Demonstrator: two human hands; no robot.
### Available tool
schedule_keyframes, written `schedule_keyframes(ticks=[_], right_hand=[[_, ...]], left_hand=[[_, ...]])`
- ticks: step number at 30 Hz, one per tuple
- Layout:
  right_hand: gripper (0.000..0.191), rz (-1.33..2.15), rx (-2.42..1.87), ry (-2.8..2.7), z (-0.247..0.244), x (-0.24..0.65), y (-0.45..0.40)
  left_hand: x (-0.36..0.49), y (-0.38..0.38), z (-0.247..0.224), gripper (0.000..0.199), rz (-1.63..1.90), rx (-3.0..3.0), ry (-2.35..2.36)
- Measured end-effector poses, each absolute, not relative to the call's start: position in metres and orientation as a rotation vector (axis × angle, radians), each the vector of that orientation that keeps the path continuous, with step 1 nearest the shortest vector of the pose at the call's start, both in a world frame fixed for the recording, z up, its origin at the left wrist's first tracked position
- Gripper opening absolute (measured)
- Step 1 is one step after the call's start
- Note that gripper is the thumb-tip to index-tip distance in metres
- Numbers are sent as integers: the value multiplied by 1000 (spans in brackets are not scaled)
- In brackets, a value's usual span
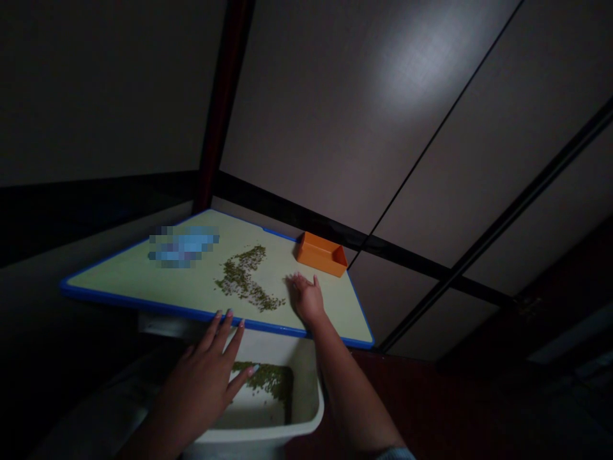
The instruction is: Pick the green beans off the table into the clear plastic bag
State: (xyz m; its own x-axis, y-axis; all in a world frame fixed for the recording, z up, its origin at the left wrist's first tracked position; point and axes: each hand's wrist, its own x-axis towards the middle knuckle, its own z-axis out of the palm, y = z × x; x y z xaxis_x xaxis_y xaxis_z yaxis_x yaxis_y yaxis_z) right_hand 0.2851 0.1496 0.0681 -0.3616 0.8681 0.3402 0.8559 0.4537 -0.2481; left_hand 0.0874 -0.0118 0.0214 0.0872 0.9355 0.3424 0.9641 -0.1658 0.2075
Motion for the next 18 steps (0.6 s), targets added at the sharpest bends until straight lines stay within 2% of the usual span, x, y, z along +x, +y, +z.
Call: schedule_keyframes(ticks=[7,18], right_hand=[[42,240,-1375,-1901,60,296,162],[38,763,-951,-1434,71,310,201]], left_hand=[[86,-11,21,65,-641,-2270,-1991],[79,-7,9,68,-620,-2232,-1922]])
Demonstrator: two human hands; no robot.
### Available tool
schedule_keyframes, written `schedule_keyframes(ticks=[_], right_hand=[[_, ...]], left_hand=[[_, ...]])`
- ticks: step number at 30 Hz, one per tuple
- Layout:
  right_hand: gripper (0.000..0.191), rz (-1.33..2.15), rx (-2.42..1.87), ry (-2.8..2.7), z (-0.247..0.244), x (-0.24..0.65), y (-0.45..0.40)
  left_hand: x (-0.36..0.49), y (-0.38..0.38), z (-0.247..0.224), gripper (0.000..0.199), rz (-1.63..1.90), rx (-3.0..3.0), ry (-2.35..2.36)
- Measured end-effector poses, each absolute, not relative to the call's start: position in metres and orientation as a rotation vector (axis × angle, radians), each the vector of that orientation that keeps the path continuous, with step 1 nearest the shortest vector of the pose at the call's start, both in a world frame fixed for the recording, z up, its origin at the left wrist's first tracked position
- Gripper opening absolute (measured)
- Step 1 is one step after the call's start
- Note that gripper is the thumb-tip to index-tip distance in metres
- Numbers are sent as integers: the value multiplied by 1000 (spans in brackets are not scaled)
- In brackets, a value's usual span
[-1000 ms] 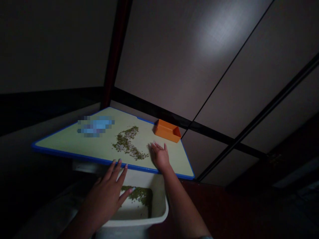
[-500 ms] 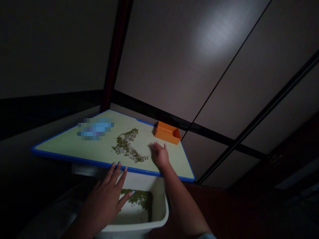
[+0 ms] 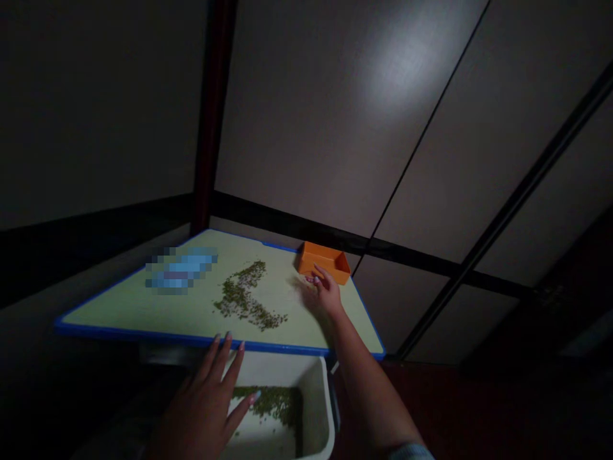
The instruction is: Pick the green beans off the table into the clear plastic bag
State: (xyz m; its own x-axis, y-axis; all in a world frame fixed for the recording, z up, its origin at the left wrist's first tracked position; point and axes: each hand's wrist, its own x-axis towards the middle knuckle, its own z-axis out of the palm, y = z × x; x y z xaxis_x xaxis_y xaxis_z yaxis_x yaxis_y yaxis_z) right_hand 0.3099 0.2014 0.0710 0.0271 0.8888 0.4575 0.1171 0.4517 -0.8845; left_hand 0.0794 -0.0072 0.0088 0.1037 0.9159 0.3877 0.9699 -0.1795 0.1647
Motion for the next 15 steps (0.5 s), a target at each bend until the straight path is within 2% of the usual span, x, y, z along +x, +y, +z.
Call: schedule_keyframes(ticks=[3,8,11,15], right_hand=[[28,820,-905,-1434,67,311,203],[29,806,-868,-1677,55,309,190],[27,710,-961,-1909,56,306,180],[33,565,-1053,-2112,65,302,170]], left_hand=[[75,-3,-2,68,-642,-2170,-1803],[67,3,-20,69,-702,-2069,-1574],[65,6,-24,71,-703,-2050,-1526],[63,7,-20,72,-681,-2065,-1504]])
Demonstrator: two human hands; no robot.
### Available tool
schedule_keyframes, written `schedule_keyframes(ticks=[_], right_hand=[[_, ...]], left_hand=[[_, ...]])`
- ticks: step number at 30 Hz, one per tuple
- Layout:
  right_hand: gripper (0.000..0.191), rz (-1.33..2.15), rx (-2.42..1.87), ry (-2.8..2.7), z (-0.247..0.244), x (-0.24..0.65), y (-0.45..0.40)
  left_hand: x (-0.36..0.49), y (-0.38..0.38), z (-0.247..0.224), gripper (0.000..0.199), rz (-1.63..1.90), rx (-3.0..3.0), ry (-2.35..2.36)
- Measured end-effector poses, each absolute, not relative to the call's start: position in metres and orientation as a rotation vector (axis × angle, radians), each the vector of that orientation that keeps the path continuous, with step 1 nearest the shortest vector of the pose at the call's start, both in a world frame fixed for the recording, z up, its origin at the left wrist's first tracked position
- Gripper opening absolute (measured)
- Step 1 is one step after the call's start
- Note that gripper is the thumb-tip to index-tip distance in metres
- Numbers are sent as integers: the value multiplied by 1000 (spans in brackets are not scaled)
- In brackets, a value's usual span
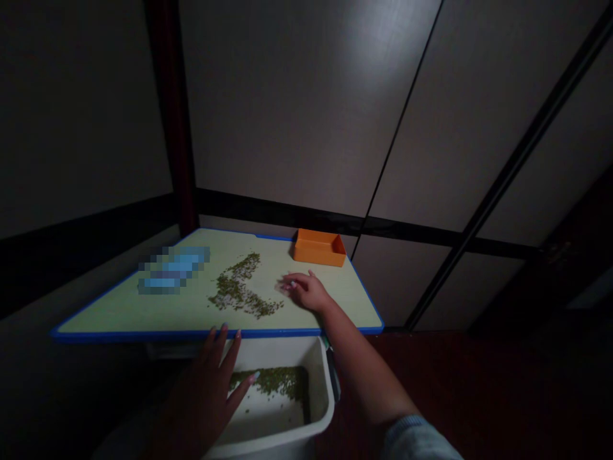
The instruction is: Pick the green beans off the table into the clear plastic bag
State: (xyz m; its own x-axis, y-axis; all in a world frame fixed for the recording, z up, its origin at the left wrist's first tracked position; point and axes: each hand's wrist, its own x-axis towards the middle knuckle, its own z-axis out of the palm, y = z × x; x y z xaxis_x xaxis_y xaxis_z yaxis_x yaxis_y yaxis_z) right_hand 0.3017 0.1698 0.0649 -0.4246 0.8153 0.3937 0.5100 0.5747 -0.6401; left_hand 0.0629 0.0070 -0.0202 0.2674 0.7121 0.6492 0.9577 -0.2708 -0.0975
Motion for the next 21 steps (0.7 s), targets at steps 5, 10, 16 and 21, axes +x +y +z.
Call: schedule_keyframes(ticks=[5,10,16,21], right_hand=[[37,431,-1135,-2201,74,299,165],[37,370,-1236,-2146,76,301,169],[35,337,-1312,-2104,71,304,178],[35,401,-1301,-2038,70,303,179]], left_hand=[[61,6,-14,72,-652,-2097,-1489],[61,7,-16,71,-704,-2075,-1459],[60,8,-18,67,-705,-2084,-1425],[61,9,-16,68,-706,-2053,-1386]])
